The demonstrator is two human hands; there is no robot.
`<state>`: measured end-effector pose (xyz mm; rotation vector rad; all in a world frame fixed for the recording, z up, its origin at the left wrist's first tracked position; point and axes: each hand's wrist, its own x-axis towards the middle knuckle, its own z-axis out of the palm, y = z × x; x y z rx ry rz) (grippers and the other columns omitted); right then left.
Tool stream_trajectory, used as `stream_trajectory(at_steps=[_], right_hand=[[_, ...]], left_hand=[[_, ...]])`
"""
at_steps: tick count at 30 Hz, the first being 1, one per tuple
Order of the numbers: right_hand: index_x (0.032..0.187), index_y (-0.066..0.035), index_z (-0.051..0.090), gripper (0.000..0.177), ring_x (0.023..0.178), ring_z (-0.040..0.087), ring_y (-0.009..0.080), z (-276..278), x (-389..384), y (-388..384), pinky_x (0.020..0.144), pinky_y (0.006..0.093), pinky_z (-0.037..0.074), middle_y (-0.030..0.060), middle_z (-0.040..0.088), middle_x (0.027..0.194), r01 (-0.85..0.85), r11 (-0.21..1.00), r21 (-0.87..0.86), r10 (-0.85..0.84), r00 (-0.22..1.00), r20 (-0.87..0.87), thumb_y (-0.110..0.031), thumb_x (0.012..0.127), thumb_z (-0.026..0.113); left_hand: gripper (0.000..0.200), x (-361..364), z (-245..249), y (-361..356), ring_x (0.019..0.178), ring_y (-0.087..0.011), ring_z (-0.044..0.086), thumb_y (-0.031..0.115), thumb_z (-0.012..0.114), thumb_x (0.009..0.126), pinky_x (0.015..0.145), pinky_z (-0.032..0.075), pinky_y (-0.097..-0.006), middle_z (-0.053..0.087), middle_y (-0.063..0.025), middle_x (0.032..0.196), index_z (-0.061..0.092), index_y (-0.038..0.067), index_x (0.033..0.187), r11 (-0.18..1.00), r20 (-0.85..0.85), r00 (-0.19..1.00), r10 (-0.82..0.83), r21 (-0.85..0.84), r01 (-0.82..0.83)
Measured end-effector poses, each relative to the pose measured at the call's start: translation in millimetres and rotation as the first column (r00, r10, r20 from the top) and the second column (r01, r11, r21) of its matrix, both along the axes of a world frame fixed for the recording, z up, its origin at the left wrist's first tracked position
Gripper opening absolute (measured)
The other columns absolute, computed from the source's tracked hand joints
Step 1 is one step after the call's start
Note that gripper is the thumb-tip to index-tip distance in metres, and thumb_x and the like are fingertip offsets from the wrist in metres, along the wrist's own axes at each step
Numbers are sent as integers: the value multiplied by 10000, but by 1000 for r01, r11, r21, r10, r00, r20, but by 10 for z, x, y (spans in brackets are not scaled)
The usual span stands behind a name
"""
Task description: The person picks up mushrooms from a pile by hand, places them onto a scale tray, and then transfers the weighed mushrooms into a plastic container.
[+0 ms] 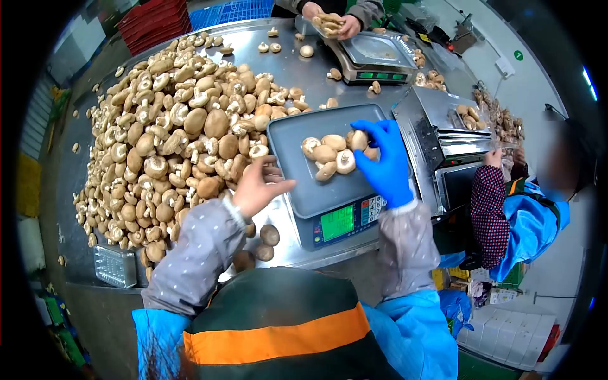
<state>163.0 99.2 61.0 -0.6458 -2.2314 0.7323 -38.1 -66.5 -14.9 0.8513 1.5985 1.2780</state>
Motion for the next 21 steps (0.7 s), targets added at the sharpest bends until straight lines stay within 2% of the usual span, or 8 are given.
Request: stream_trajectory(at_steps=[4, 8, 9, 12, 14, 16, 18, 21], right_hand=[[1179, -131, 618, 495, 982, 550, 330, -565, 66, 686, 861, 416, 467, 132, 563, 1038, -173, 941, 291, 34, 904, 426, -180, 697, 716], [1214, -86, 587, 496, 1046, 544, 367, -558, 277, 812, 914, 440, 441, 173, 577, 1119, 136, 986, 91, -150, 975, 162, -282, 779, 720], [1265, -57, 555, 501, 1130, 531, 357, -533, 324, 872, 967, 411, 422, 182, 565, 1225, 298, 953, -52, -272, 919, 287, -315, 851, 667], [1311, -30, 519, 534, 1199, 519, 306, -1259, 486, 1305, 1005, 369, 407, 187, 544, 1300, 205, 789, -579, -69, 966, 248, -339, 887, 622], [1306, -13, 523, 514, 1149, 559, 231, -1106, 432, 1103, 979, 329, 425, 161, 598, 1242, 165, 805, -569, -106, 985, 137, -319, 901, 606], [1290, -24, 540, 479, 1058, 593, 208, -1118, 398, 1100, 926, 305, 450, 139, 635, 1157, 178, 782, -598, -191, 981, 43, -281, 893, 620], [1267, -28, 558, 449, 987, 600, 187, -1024, 355, 1234, 882, 291, 463, 133, 648, 1082, 198, 796, -572, -253, 967, -18, -255, 887, 630], [1249, -23, 555, 451, 989, 631, 251, -1034, 290, 1868, 858, 345, 486, 178, 653, 1094, 253, 863, -437, -313, 947, -70, -279, 882, 611]], left_hand=[[1075, 209, -59, 594, 910, -205, 601, 249, 898, 624, 738, 530, -295, 553, -155, 1120, 237, -93, 1400, 947, 133, 991, -12, -317, 54], [1031, 214, -202, 875, 881, -195, 604, 225, 906, 614, 708, 533, -298, 579, -129, 1088, 282, -59, 1384, 928, 185, 982, 38, -370, 34], [1000, 210, -215, 912, 883, -192, 604, 219, 904, 617, 709, 535, -300, 582, -129, 1088, 305, -52, 1371, 931, 206, 978, 38, -362, 40], [868, 209, -285, 1036, 943, -203, 604, 165, 901, 617, 732, 543, -330, 584, -147, 1119, 403, -41, 1298, 940, 221, 975, 33, -339, 45], [805, 321, 107, 1012, 929, -218, 628, 138, 891, 629, 738, 558, -354, 595, -143, 1094, 433, -53, 1263, 930, 90, 996, 17, -367, 17], [785, 286, -257, 1140, 889, -230, 653, 136, 883, 640, 709, 580, -361, 598, -147, 1077, 434, -69, 1250, 965, 46, 998, 44, -262, -31], [762, 284, -140, 1321, 827, -244, 670, 119, 861, 671, 629, 600, -357, 594, -169, 1057, 416, -62, 1263, 969, 161, 987, 17, -245, 23], [763, 370, 165, 1711, 802, -224, 665, 153, 870, 665, 614, 594, -346, 597, -148, 1049, 428, -50, 1253, 994, 170, 985, 12, -109, 6]])
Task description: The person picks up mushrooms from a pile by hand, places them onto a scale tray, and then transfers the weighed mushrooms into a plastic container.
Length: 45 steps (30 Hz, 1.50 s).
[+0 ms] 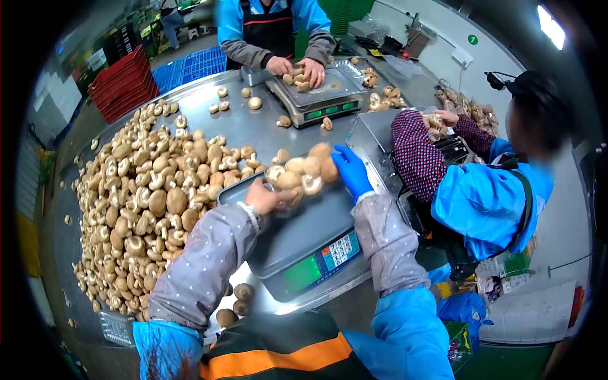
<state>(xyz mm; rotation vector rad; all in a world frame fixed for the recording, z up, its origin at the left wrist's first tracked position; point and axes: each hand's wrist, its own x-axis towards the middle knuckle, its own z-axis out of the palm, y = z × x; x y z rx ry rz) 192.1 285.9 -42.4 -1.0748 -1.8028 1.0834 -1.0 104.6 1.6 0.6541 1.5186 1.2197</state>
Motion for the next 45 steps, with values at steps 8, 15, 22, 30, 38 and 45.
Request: stream_trajectory(at_steps=[8, 15, 22, 30, 38, 45], right_hand=[[1180, -24, 591, 426, 1062, 567, 418, 410, 190, 1457, 890, 438, 463, 259, 606, 1128, 212, 958, 195, -247, 952, 182, -319, 881, 517], [1173, -62, 607, 423, 1067, 567, 423, 77, 742, 2170, 906, 457, 457, 249, 612, 1139, 397, 899, 185, -436, 853, 288, -363, 894, 507], [1141, -62, 632, 335, 1038, 566, 378, 645, 808, 1730, 888, 441, 440, 213, 606, 1116, 641, 627, 444, -680, 727, -89, -310, 928, 558], [1142, 0, 616, 310, 1052, 578, 248, 1412, -35, -1031, 920, 349, 431, 125, 625, 1105, 113, 909, 400, 0, 962, -274, -14, 832, 630], [1149, -49, 640, 332, 1014, 586, 317, 1155, -1382, -2926, 884, 395, 451, 140, 638, 1094, -719, 609, 335, 772, 634, -42, -66, 818, 621], [1381, -59, 407, 780, 1280, 400, 384, 510, -2853, -5161, 1052, 481, 314, 162, 465, 1373, -900, -256, 353, 898, -86, 432, -336, 736, 748]], left_hand=[[744, 412, 308, 1427, 740, -180, 650, 249, 892, 638, 592, 579, -313, 636, -122, 953, 463, -51, 1168, 989, -142, 990, 7, 147, 14], [966, 774, -139, 2465, 938, -271, 646, 280, 916, 560, 794, 538, -346, 621, -199, 1096, 386, -86, 1279, 988, -210, 978, 14, 152, 19], [932, 1186, -360, 3109, 991, -267, 645, 279, 883, 619, 812, 537, -328, 585, -248, 1191, 396, -112, 1310, 965, -202, 968, -146, 187, 184], [892, 1096, -490, 2034, 1082, -248, 613, 288, 809, 711, 919, 487, -360, 556, -244, 1260, 342, -58, 1388, 874, -300, 921, -248, 341, 346], [270, -469, -508, -2677, 795, -90, 608, 114, 705, 802, 717, 502, -242, 669, -50, 944, 649, 17, 1048, 877, -238, 849, 471, 24, -480], [283, -134, -900, -5279, 743, -127, 619, 104, 683, 833, 640, 510, -263, 668, -65, 943, 627, 16, 1096, 435, -69, 439, 896, -65, -898]])
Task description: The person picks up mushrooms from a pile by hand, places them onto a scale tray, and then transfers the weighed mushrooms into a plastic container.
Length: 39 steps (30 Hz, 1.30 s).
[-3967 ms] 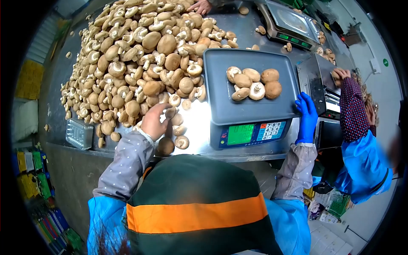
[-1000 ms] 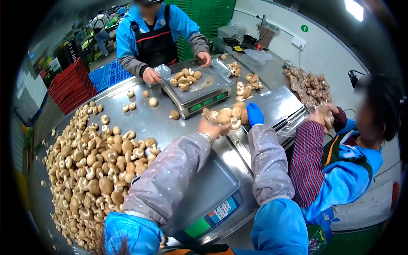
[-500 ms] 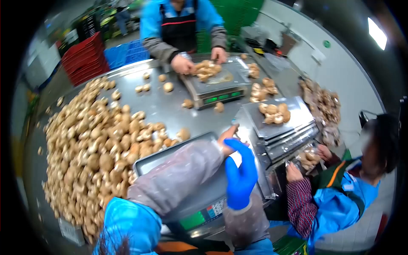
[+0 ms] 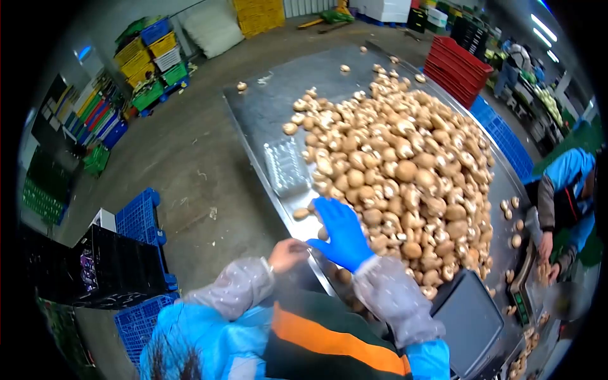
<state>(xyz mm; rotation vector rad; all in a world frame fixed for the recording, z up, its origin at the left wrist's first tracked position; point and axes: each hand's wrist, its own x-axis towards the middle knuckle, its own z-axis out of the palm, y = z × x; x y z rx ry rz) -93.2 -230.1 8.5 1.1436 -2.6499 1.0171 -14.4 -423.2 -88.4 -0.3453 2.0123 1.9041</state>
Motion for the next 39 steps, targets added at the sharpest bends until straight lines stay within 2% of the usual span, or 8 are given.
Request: stream_trajectory(at_steps=[5, 11, 19, 22, 26, 32, 36, 39], right_hand=[[1141, -69, 632, 425, 1139, 535, 363, -638, -1057, -1441, 949, 477, 435, 177, 562, 1232, 2, 816, 578, -36, 998, 47, -212, 744, 682], [830, -66, 666, 120, 835, 618, 267, -1006, -1297, -1444, 981, 408, 406, 118, 638, 802, -67, 914, 400, 209, 923, -323, -102, 773, 567], [814, -66, 620, 109, 879, 566, 344, -815, -1284, -1465, 846, 437, 448, 165, 595, 839, -97, 974, 204, 159, 935, -316, -70, 706, 605], [864, -47, 604, 172, 925, 562, 352, -626, -720, -1296, 830, 453, 447, 164, 587, 891, -231, 973, 2, 210, 882, -423, -143, 725, 635], [1188, -81, 590, 382, 1025, 555, 347, 21, -80, -674, 935, 431, 437, 136, 583, 1084, 88, 974, -207, -63, 990, 126, -207, 835, 659], [1307, -26, 499, 407, 979, 636, 210, -51, 686, 404, 851, 291, 504, 142, 642, 1097, 858, 436, -271, -88, 340, 936, -110, 920, 594], [1228, -72, 566, 340, 726, 684, 257, -148, 1749, 1296, 638, 373, 530, 144, 689, 867, 927, 306, 219, -844, 157, 512, -77, 889, 583], [1175, -105, 591, 360, 686, 644, 383, -345, 2373, 1600, 596, 456, 504, 192, 662, 803, 778, 158, 608, -977, 214, -20, -62, 817, 595]], left_hand=[[298, 457, -279, -1126, 913, -192, 638, 91, 680, 830, 777, 535, -316, 664, -121, 1014, 614, 6, 1108, 979, 135, 970, 205, -11, -205], [201, 626, -706, -2133, 578, -227, 618, -36, 599, 811, 511, 509, -296, 616, -168, 758, 585, -80, 1007, 797, 266, 757, 596, -81, -599], [437, -447, -143, -1820, 915, -216, 622, 206, 643, 893, 769, 551, -358, 611, -126, 1058, 486, 18, 1255, 876, 201, 946, 255, 367, -314], [579, -931, 347, -1475, 1243, -338, 454, 340, 515, 960, 1002, 406, -551, 474, -142, 1351, 303, 71, 1427, 399, 238, 968, -73, 897, -190], [460, -1348, 424, -907, 1098, -317, 594, 43, 477, 931, 913, 519, -388, 531, -213, 1256, 355, -40, 1367, 861, 8, 993, -121, 498, 101], [546, -1164, 628, 513, 1141, -240, 561, 32, 629, 873, 929, 468, -310, 563, -136, 1226, 373, -40, 1350, 706, -207, 803, -558, 390, 591], [951, -1563, 282, -118, 1158, -357, 475, 343, 849, 630, 971, 413, -417, 507, -208, 1228, 354, -45, 1344, 567, -323, 551, -770, -742, 357], [1085, -1592, 53, -606, 1113, -383, 485, 390, 915, 473, 978, 406, -419, 516, -223, 1170, 375, -27, 1317, 247, -8, 611, -791, -919, 307]])
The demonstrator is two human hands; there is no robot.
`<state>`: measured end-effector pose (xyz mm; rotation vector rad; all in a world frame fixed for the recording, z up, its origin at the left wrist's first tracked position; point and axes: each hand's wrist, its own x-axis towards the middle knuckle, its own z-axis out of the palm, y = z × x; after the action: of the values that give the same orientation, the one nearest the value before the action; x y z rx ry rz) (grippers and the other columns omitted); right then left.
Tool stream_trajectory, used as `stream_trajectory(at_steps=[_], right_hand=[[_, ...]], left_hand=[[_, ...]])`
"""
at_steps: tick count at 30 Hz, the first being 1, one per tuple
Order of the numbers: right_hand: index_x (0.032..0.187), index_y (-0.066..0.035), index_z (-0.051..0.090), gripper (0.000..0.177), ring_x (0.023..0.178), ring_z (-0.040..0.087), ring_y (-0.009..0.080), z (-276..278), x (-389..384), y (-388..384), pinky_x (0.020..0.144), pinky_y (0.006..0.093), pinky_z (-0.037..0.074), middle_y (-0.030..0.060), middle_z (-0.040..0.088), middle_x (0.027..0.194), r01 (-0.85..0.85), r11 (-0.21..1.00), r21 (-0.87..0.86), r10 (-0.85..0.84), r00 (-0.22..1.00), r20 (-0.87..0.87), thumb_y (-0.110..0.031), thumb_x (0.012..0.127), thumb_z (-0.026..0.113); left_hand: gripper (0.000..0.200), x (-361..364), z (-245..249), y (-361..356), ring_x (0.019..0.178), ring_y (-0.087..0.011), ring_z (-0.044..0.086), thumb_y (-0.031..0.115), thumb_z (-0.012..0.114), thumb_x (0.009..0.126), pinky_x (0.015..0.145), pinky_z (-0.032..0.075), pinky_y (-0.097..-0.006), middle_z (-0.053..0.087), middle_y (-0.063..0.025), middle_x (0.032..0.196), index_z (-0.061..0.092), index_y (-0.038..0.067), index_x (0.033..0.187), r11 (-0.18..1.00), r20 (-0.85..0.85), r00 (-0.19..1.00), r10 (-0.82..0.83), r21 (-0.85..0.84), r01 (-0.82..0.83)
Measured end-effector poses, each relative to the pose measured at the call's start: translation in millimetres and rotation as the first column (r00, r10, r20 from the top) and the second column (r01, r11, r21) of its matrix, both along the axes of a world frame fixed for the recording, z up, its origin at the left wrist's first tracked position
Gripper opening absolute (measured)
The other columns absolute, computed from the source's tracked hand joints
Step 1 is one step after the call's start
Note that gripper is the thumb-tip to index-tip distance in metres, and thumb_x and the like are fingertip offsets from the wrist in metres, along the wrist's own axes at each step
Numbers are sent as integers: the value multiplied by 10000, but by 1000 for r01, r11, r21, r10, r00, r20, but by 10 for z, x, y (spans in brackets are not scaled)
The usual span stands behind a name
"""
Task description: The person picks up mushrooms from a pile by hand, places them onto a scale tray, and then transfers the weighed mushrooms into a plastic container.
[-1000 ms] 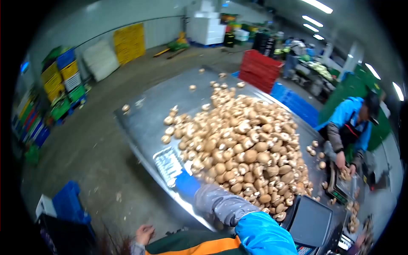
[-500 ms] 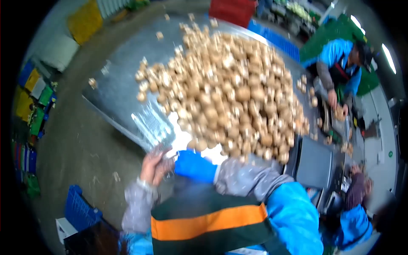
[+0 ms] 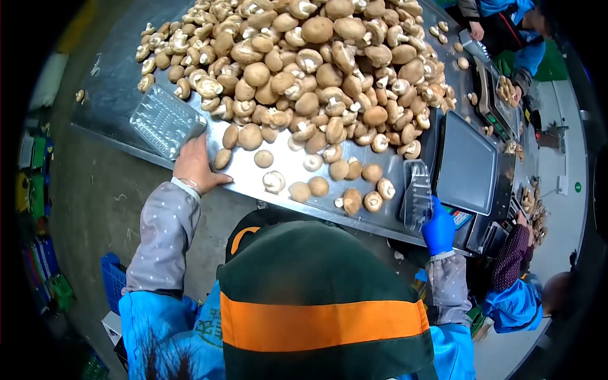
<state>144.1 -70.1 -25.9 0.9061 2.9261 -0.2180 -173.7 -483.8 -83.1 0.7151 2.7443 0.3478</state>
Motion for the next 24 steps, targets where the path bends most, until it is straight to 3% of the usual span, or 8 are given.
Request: stream_trajectory(at_steps=[3, 5, 8, 11, 14, 19, 20, 24], right_hand=[[1140, -117, 596, 326, 693, 619, 428, -364, 144, -17, 603, 489, 494, 226, 647, 812, 74, 997, 34, -77, 992, 96, -86, 815, 593], [1137, -104, 591, 274, 666, 651, 369, -598, 52, -152, 584, 456, 502, 213, 657, 792, 15, 1000, -13, -17, 993, -119, -75, 866, 567], [1125, -71, 587, 218, 643, 672, 254, -829, -115, -171, 569, 391, 515, 164, 678, 790, 232, 719, -655, -372, 925, -81, -60, 913, 538], [1109, -38, 584, 186, 634, 657, 162, -946, -193, -171, 550, 317, 510, 113, 683, 796, 220, 598, -770, -427, 901, -75, -45, 934, 519], [1078, -23, 592, 176, 611, 647, 175, -1005, -377, -367, 558, 297, 515, 114, 670, 792, 171, 586, -792, -379, 922, -81, -53, 931, 500], [1135, -18, 597, 253, 773, 645, 158, -1390, -535, -356, 683, 293, 529, 94, 668, 903, 26, 550, -835, -354, 912, -205, -61, 897, 524], [1167, 35, 585, 302, 932, 613, 159, -1416, -577, -382, 823, 278, 491, 75, 651, 1053, 106, 410, -906, -468, 877, -109, -44, 876, 566], [1155, 17, 599, 294, 860, 640, 165, -1249, -639, -298, 745, 289, 529, 87, 662, 1000, 59, 86, -995, -508, 861, 7, -104, 892, 551]], left_hand=[[1108, 157, -73, 257, 1096, -377, 477, 470, 903, 457, 979, 398, -419, 510, -228, 1127, 390, -45, 1294, 971, 132, 991, -15, -234, 46], [1056, 172, -281, 446, 1115, -384, 454, 425, 923, 437, 973, 401, -422, 469, -239, 1162, 402, -93, 1195, 997, 259, 965, 45, -73, -27], [1038, 515, -402, 695, 1063, -398, 493, 334, 938, 432, 945, 435, -427, 450, -247, 1178, 376, -38, 1221, 997, 262, 965, -1, 74, -19], [1116, 728, -276, 1113, 1081, -401, 510, 267, 935, 442, 935, 463, -416, 441, -259, 1190, 305, 25, 1331, 998, 431, 902, -27, 59, 2], [1265, 888, -418, 1437, 1186, -373, 481, 259, 948, 434, 1018, 414, -385, 437, -258, 1280, 187, -20, 1405, 965, 573, 817, -65, 243, -94], [1084, 949, -279, 1775, 1165, -279, 519, 312, 929, 530, 1018, 411, -345, 525, -205, 1217, 283, -69, 1312, 870, 691, 685, -233, 462, -170], [1077, 974, -352, 1832, 1164, -273, 518, 317, 927, 535, 1021, 407, -342, 525, -200, 1217, 289, -70, 1311, 867, 690, 685, -235, 467, -173], [1147, 976, -407, 1927, 1175, -322, 513, 393, 919, 486, 1011, 407, -370, 517, -219, 1229, 282, -39, 1338, 852, 707, 665, -243, 483, -203]])
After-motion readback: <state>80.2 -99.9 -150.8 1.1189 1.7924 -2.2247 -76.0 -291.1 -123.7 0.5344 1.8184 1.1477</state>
